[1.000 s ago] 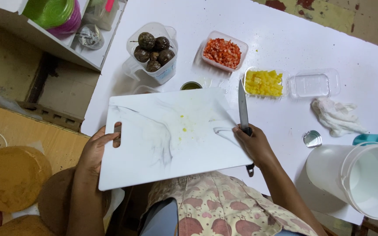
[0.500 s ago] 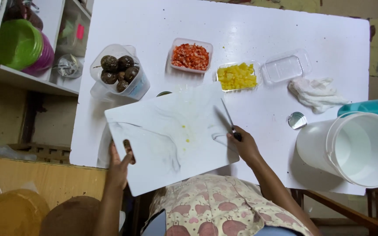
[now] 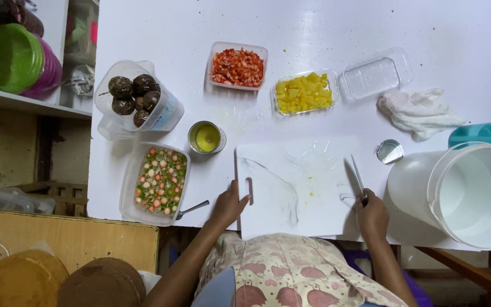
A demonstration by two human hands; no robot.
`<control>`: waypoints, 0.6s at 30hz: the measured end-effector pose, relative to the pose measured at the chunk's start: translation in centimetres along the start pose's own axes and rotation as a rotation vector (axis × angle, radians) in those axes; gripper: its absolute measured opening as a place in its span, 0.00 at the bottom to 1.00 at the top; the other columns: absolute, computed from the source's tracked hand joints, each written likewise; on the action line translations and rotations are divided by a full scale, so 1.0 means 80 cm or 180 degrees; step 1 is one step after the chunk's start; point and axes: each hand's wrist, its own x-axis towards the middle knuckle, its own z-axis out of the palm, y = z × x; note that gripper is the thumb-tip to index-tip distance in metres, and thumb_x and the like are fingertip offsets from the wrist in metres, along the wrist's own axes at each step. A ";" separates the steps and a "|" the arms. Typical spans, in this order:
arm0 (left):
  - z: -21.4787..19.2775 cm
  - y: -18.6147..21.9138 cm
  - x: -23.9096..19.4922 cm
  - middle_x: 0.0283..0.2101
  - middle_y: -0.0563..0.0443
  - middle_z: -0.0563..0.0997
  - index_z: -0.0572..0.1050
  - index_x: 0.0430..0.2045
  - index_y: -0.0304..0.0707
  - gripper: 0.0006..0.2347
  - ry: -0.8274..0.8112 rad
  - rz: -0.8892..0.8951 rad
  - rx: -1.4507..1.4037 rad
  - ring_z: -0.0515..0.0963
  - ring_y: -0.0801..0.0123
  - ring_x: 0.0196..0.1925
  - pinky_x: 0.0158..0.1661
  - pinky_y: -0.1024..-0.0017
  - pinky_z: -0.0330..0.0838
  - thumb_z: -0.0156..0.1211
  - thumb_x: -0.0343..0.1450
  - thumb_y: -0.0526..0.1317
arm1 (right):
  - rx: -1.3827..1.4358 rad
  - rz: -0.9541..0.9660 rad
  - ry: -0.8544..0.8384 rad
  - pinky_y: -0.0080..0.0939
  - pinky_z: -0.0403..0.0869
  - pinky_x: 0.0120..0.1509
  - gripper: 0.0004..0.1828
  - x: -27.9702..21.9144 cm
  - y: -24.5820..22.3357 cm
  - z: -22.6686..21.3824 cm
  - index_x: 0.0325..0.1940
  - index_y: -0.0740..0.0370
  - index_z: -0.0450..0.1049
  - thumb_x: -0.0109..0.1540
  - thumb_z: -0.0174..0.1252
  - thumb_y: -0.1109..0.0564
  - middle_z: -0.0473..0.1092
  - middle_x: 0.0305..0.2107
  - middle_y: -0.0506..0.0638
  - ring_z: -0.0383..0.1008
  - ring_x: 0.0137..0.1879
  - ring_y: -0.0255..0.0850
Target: Dicing pineapple and slicing passion fruit on a cutting board in a kitchen setting
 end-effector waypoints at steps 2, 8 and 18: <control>0.007 -0.014 0.019 0.40 0.34 0.82 0.62 0.59 0.29 0.24 0.0108 0.0103 0.0335 0.85 0.50 0.36 0.32 0.57 0.79 0.51 0.78 0.52 | -0.0128 -0.0017 0.0066 0.62 0.78 0.52 0.22 0.007 0.000 0.006 0.63 0.66 0.74 0.65 0.57 0.58 0.77 0.43 0.66 0.80 0.50 0.64; -0.074 0.021 0.045 0.46 0.47 0.74 0.75 0.49 0.46 0.15 0.2270 0.0751 0.1864 0.74 0.55 0.50 0.44 0.57 0.72 0.60 0.74 0.51 | -0.0179 -0.0843 0.0714 0.61 0.79 0.50 0.16 0.025 -0.084 -0.037 0.58 0.65 0.76 0.66 0.59 0.63 0.71 0.48 0.61 0.78 0.50 0.60; -0.207 0.084 0.091 0.58 0.41 0.69 0.69 0.60 0.45 0.30 0.1172 -0.0127 0.1528 0.68 0.41 0.64 0.46 0.36 0.76 0.75 0.62 0.38 | 0.0222 -0.1977 0.0434 0.57 0.77 0.55 0.20 0.188 -0.232 -0.028 0.60 0.46 0.70 0.65 0.62 0.54 0.71 0.48 0.47 0.79 0.49 0.54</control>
